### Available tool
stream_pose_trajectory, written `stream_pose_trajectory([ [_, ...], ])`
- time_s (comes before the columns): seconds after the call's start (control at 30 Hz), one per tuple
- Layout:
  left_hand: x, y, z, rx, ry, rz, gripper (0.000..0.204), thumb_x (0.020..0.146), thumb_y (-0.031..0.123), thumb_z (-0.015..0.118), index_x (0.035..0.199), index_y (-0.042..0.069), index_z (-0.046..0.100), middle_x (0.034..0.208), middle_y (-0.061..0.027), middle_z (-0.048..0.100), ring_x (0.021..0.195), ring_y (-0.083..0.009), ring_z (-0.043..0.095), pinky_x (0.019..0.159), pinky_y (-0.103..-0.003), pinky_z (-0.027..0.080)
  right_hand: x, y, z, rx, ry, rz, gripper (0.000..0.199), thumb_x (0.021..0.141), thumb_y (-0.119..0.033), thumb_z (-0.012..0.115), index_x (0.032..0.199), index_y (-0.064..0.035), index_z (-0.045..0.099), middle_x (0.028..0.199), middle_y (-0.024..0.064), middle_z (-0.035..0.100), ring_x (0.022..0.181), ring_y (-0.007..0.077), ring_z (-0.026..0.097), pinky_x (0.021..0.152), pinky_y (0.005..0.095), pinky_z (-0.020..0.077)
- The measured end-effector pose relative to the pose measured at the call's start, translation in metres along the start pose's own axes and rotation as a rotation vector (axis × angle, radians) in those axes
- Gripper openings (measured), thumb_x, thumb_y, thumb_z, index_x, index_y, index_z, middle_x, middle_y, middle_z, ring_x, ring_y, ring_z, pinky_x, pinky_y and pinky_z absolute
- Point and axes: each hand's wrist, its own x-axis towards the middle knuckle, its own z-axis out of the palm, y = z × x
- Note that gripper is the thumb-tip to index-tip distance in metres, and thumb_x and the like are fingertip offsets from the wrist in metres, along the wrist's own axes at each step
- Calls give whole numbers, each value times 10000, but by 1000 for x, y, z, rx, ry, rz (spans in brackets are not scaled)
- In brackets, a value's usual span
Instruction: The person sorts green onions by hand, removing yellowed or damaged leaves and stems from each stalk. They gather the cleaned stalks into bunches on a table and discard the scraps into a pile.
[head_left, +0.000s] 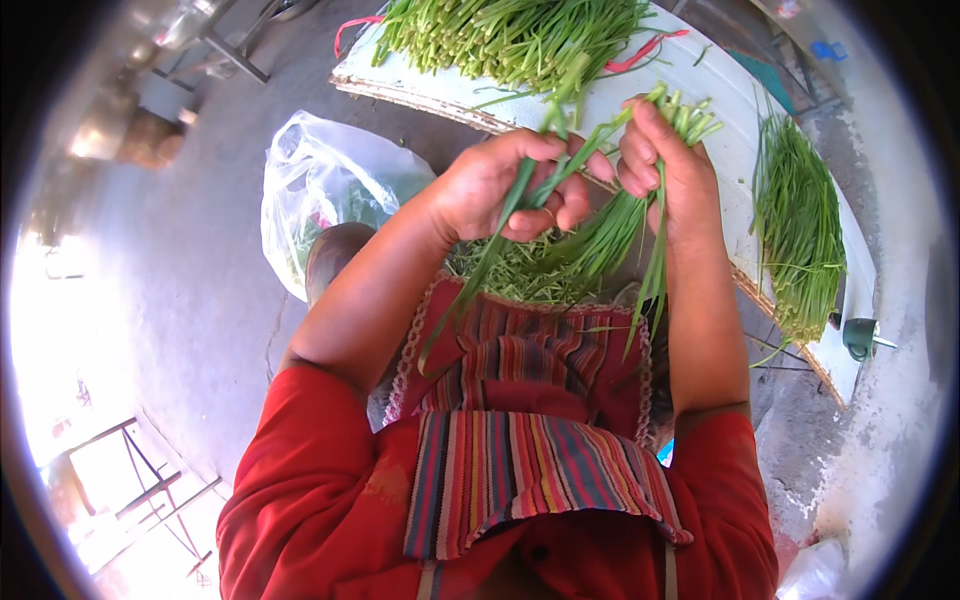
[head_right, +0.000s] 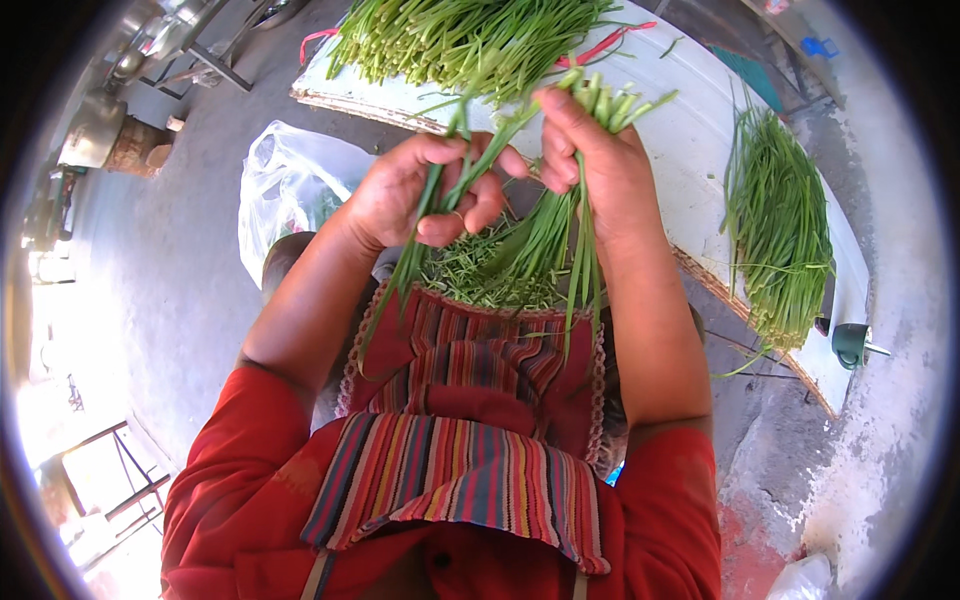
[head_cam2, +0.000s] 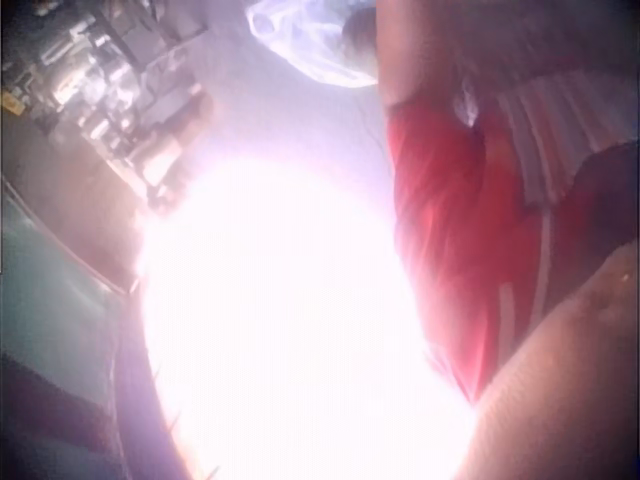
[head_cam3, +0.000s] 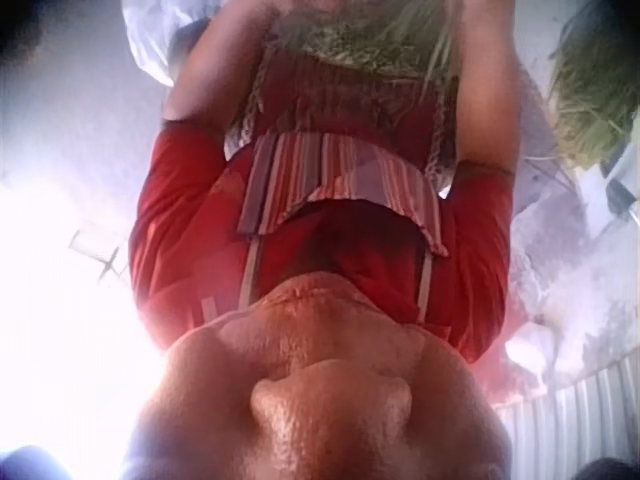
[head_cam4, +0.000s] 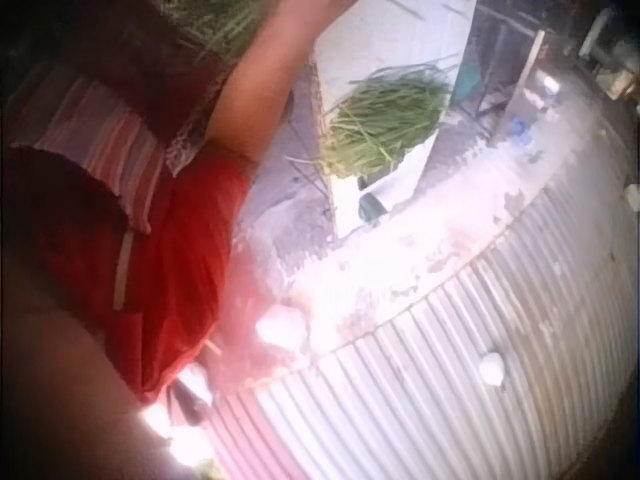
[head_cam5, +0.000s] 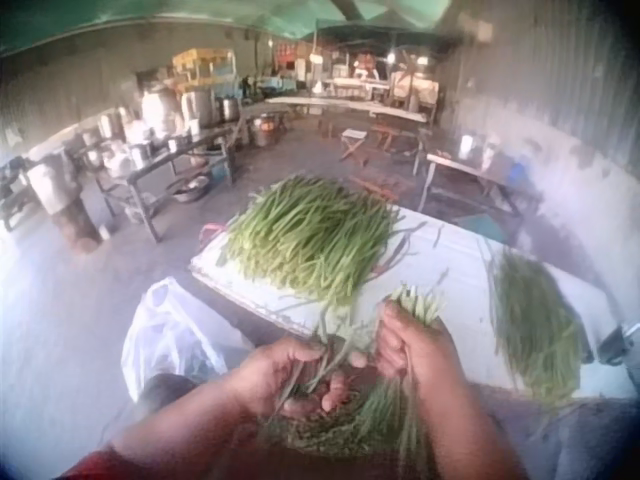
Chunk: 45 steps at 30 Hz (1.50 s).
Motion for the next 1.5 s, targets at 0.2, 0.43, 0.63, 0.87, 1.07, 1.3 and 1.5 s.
stream_pose_trajectory([
  [0.2,-6,3,1,-10,174,116,465,907,397,333,1156,31,475,797,-177,572,399,-151,501,321,-214,397,3,-11,-22,174,85,-83,203,891,-280,560,876,-81,519,615,-53,399,453,32,332,426,196,277],
  [0.43,-12,6,-4,73,415,38,366,930,372,322,919,58,511,752,-143,607,533,-197,603,361,-267,451,1,-18,-31,219,51,-189,253,878,-283,581,894,-32,554,708,8,498,450,49,346,427,217,293],
  [0.63,-21,14,-21,165,572,59,288,926,323,368,799,85,470,737,-103,603,590,-222,611,438,-299,450,1,-22,-39,260,49,-194,241,915,-266,515,951,-29,542,832,71,580,441,39,335,418,198,291],
  [0.87,-20,23,-32,500,867,360,301,916,321,415,731,84,432,687,-74,568,542,-155,514,500,-264,397,4,-24,-45,316,-41,-169,214,921,-232,502,985,-30,529,860,134,599,430,28,330,404,179,300],
  [1.07,-12,14,-11,487,563,367,258,798,315,686,937,102,644,620,70,506,474,-29,381,419,-192,284,-7,-4,-6,36,-97,6,250,887,-254,564,973,-20,547,760,111,588,408,52,373,388,206,315],
  [1.3,7,-1,-5,616,395,412,134,816,169,669,895,61,654,623,50,554,464,-9,354,411,-181,261,-6,13,5,-153,-122,94,248,872,-252,587,946,-16,574,608,-1,498,420,61,400,384,205,307],
  [1.5,8,2,-13,646,620,430,108,837,159,630,866,57,611,550,62,461,433,-23,345,392,-197,255,-8,4,-2,-173,-163,238,253,868,-232,568,978,-4,580,631,-4,506,437,41,389,393,199,309],
])
